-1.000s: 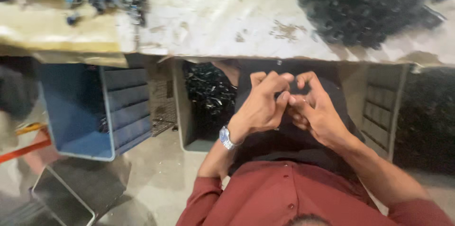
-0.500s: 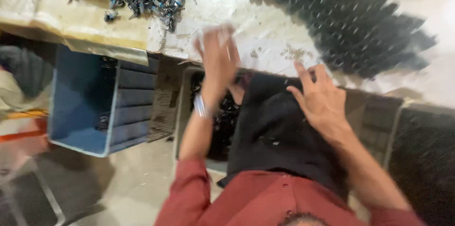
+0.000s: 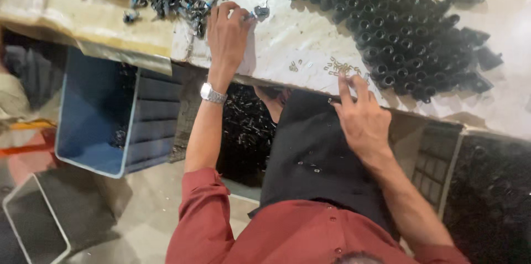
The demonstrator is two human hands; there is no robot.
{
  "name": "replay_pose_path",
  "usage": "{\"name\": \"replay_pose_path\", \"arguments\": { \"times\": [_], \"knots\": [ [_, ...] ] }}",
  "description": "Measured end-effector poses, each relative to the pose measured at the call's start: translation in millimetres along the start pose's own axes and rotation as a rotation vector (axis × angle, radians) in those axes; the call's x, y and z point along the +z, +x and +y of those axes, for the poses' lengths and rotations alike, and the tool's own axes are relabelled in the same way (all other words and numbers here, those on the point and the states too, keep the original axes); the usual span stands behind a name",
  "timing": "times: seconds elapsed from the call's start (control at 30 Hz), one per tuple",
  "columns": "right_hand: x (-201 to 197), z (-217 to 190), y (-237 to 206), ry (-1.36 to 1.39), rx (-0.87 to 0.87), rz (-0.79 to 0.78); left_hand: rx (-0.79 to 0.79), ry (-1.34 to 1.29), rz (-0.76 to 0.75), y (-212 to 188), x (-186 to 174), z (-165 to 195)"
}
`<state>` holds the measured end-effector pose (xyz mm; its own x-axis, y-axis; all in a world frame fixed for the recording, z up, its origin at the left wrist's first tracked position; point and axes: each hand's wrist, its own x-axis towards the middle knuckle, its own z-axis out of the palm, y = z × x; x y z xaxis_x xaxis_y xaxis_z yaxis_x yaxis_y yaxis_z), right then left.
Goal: The person sits at a workbench assembling small black plastic components by hand. They pick a body piece and a smaller insert from bins, press the insert into the body, and place the finished assembly on the table, repeating the cycle with parts taken from bins on either side.
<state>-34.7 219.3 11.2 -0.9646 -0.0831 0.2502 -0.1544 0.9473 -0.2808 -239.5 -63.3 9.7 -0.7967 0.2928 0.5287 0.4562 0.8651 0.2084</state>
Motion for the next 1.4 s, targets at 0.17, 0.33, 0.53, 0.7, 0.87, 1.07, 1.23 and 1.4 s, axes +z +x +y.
{"name": "replay_pose_path", "arguments": {
  "times": [0.17, 0.33, 0.53, 0.7, 0.87, 1.07, 1.23, 1.4],
  "knots": [
    [13, -1, -5, -0.025, -0.043, 0.227, -0.109, -0.472, 0.191, -30, -20, 28],
    [24, 17, -28, 0.554, 0.160, 0.357, -0.563, -1.380, 0.184, -98, -23, 119],
    [4, 9, -43, 1.189, 0.296, 0.254, -1.010, -2.104, -0.268, -166, 5, 190],
    [-3, -8, -50, 1.250, 0.353, 0.169, -1.105, -2.289, -0.306, -175, 9, 200],
    [0, -26, -48, 1.149, 0.295, 0.185, -1.122, -2.225, -0.336, -174, 1, 202],
    [-3, -18, -54, 0.910, 0.107, 0.239, -0.964, -1.914, -0.225, -173, -9, 203],
    [-6, 15, -51, 1.512, 0.502, -0.190, -0.388, -1.500, -0.341, -167, -20, 182],
    [-12, 26, -41, 1.454, 0.357, -0.390, -0.445, -1.468, -0.743, -135, -27, 156]
  ]
}}
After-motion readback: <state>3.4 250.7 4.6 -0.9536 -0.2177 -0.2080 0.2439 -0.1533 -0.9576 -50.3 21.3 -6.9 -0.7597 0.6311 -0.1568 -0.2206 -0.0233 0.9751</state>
